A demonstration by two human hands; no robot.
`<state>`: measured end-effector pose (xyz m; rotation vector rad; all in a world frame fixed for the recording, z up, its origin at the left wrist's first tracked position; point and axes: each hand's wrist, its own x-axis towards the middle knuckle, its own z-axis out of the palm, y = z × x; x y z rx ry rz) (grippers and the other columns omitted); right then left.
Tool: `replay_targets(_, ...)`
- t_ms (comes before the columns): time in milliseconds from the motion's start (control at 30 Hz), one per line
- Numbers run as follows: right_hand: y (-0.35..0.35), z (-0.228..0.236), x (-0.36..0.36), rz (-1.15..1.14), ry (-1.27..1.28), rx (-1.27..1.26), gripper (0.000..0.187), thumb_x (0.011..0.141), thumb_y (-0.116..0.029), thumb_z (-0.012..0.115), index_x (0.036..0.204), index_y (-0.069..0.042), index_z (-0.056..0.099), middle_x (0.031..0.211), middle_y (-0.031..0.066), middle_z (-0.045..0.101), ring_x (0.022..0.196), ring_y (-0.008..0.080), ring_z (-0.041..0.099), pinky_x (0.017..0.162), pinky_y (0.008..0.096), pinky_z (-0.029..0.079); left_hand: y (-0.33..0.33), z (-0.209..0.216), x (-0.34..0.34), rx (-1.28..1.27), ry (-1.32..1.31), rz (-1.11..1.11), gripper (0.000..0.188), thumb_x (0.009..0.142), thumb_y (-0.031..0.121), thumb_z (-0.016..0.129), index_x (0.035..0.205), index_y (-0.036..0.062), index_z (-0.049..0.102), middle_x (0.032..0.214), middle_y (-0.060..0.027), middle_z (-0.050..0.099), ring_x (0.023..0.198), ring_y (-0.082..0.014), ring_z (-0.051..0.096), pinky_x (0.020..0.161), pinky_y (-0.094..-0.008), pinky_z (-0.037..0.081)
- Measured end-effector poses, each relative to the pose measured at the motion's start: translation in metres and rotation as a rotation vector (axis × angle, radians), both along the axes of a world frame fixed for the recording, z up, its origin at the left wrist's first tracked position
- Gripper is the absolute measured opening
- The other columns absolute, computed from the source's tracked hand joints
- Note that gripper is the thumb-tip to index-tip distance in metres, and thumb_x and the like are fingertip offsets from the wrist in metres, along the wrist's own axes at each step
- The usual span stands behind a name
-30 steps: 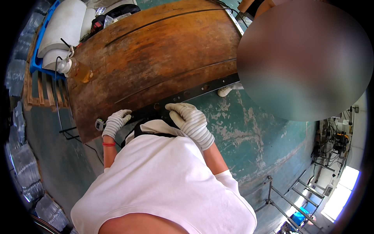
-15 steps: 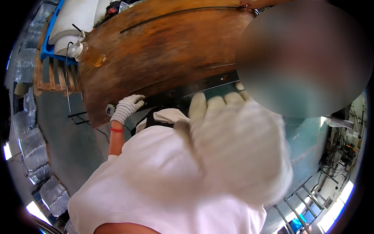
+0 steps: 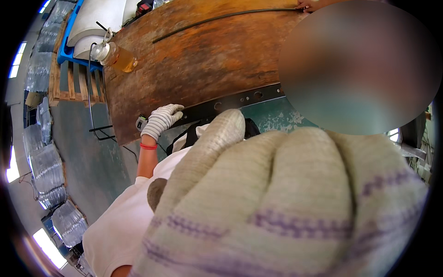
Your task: The person aligns a long black metal frame along the edge of a large wooden board. They hold the frame in place while a coworker secures it using a metal bar. The person adjusts the frame's position to ensure it is flush with the board's edge.
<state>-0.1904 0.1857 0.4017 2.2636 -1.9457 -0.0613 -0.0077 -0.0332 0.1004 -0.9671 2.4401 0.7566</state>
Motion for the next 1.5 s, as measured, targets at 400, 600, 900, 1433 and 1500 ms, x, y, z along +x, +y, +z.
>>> replay_targets(400,-0.034,-0.116,-0.049,-0.358,0.023,0.418,0.043,0.082,-0.04,0.048,0.061,-0.005,0.063,0.06,0.0133,0.06,0.06,0.0285,0.061,0.055,0.0378,0.048,0.005,-0.04,0.005,-0.065,0.127,-0.007,0.035,0.082,0.025,0.054,0.115,0.0128,0.055,0.117,-0.0091,0.054,0.112,-0.0264,0.048,0.096,-0.036,0.035)
replay_targets(600,-0.006,-0.294,-0.099,-0.507,-0.304,0.679,0.039,0.08,-0.042,0.048,0.086,-0.007,0.066,0.082,0.0127,0.064,0.086,0.0292,0.059,0.079,0.0383,0.045,0.003,-0.052,0.011,-0.032,0.099,0.014,0.036,0.081,0.022,0.054,0.116,0.0128,0.053,0.119,-0.0089,0.053,0.114,-0.0264,0.046,0.098,-0.0366,0.033)
replay_targets(900,-0.018,-0.366,-0.058,-0.511,-0.469,0.3,0.069,0.074,-0.031,0.06,0.132,-0.008,0.03,0.139,0.0151,0.028,0.13,0.0308,0.025,0.103,0.0445,0.024,0.017,-0.073,0.008,-0.117,0.153,-0.119,0.048,0.08,0.018,0.052,0.127,0.0115,0.043,0.132,-0.01,0.042,0.124,-0.0269,0.036,0.104,-0.0376,0.027)
replay_targets(1433,-0.036,-0.397,-0.055,-0.478,-0.44,0.274,0.075,0.071,-0.031,0.064,0.133,-0.008,0.029,0.139,0.0152,0.028,0.131,0.032,0.022,0.104,0.0517,0.02,0.024,-0.081,0.003,-0.097,0.098,-0.117,0.057,0.079,0.025,0.055,0.132,0.0135,0.037,0.135,-0.0082,0.038,0.125,-0.0249,0.035,0.105,-0.037,0.026)
replay_targets(1500,-0.036,-0.397,-0.055,-0.483,-0.437,0.269,0.074,0.071,-0.031,0.064,0.133,-0.009,0.03,0.139,0.015,0.029,0.131,0.032,0.023,0.104,0.0516,0.02,0.025,-0.079,0.002,-0.103,0.094,-0.12,0.057,0.079,0.026,0.055,0.132,0.0135,0.038,0.135,-0.008,0.039,0.125,-0.0245,0.036,0.105,-0.0366,0.026)
